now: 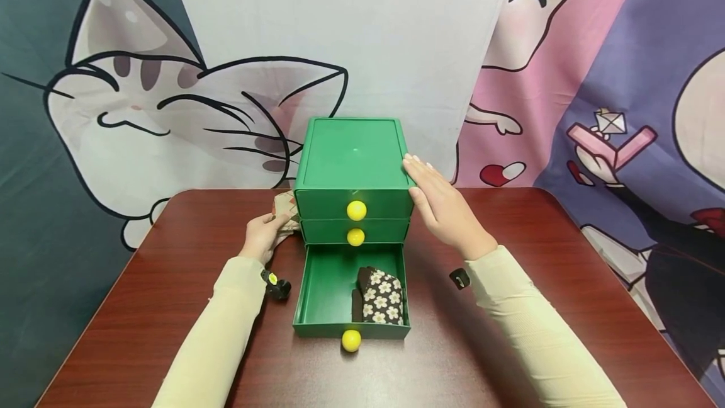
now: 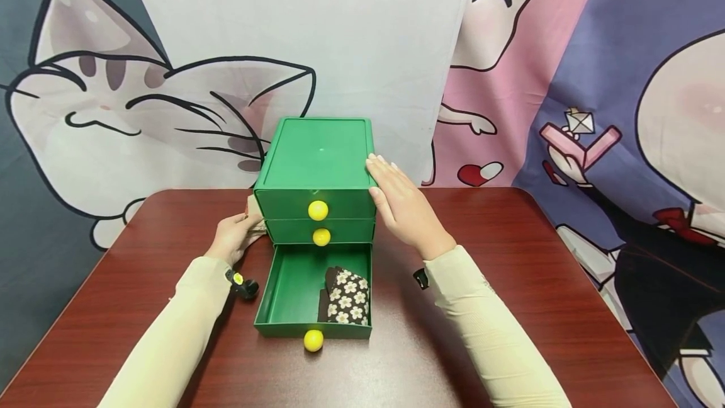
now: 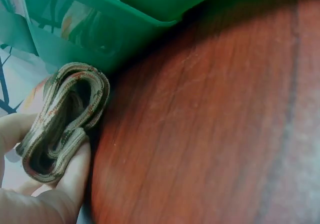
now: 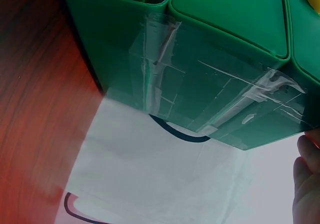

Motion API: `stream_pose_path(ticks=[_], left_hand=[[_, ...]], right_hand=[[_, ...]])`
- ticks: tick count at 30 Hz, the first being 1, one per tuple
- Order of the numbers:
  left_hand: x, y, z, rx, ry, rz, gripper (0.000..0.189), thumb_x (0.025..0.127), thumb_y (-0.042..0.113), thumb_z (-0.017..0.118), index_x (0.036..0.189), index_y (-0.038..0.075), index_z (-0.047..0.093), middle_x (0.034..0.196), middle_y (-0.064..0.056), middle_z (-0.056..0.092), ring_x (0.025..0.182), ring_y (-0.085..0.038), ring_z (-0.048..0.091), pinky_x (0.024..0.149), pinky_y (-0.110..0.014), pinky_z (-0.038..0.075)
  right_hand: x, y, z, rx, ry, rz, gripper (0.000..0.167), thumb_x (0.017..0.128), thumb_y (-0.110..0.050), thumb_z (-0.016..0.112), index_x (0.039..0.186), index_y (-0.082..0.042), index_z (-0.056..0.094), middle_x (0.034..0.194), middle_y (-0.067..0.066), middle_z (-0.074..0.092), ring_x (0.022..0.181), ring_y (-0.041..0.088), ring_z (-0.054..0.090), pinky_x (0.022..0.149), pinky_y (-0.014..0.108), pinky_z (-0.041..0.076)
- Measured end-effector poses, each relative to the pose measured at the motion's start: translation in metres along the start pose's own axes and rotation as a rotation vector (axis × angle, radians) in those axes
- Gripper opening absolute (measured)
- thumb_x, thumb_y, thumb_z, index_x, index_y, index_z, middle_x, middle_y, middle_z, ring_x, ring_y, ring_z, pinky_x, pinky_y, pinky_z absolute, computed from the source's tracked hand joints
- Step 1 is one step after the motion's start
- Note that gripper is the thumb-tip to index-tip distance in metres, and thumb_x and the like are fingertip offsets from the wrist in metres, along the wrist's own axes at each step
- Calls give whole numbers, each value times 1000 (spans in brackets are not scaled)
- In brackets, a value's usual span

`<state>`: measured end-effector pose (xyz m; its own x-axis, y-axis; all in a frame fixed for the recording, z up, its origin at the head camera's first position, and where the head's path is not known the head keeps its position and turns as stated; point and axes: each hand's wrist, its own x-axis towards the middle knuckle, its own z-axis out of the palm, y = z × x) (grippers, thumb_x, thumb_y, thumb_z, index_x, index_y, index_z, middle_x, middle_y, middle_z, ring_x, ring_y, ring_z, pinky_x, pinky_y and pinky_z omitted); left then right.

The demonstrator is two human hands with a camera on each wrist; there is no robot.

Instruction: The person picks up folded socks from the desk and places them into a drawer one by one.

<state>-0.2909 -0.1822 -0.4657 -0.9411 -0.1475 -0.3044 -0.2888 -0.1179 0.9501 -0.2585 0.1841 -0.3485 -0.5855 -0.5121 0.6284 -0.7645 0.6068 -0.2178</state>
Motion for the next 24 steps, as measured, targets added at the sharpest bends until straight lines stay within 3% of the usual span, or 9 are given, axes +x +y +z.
stream_pose_path(ticks=[7, 12, 16, 19, 24], left_hand=[[-6, 0, -10, -77, 14, 19, 69, 104, 15, 56, 158, -5, 20, 157, -23, 37, 92, 2, 64, 94, -24, 55], [-15, 2, -20, -135, 22, 44, 64, 104, 13, 56, 156, -6, 26, 149, -21, 46, 92, 3, 66, 92, -22, 55], [-24, 5, -27, -167, 34, 58, 58, 103, 13, 59, 152, -7, 36, 120, -4, 64, 91, 2, 67, 87, -21, 57], [-30, 8, -32, -193, 33, 56, 55, 102, 13, 61, 148, -8, 40, 97, 9, 67, 90, 1, 68, 83, -20, 58], [-43, 12, -36, -230, 31, 57, 41, 101, 11, 61, 136, -4, 49, 88, 10, 71, 85, 0, 70, 79, -19, 58]], right_hand=[[0, 1, 1, 1, -8, 4, 51, 103, -9, 53, 152, 3, 42, 157, 17, 42, 148, 31, 35, 125, 41, 21], [0, 0, 1, 1, -6, 2, 51, 104, -9, 52, 152, 3, 42, 157, 17, 43, 148, 32, 35, 125, 41, 21], [1, -1, 0, 2, -8, 4, 50, 104, -9, 51, 152, 3, 42, 157, 16, 42, 148, 31, 35, 125, 41, 22], [0, 0, 0, 0, -10, 6, 50, 104, -10, 51, 152, 3, 42, 157, 16, 42, 148, 30, 35, 125, 41, 21], [0, 0, 1, 0, -5, 3, 51, 104, -9, 52, 152, 3, 42, 157, 17, 42, 148, 31, 35, 125, 40, 21]])
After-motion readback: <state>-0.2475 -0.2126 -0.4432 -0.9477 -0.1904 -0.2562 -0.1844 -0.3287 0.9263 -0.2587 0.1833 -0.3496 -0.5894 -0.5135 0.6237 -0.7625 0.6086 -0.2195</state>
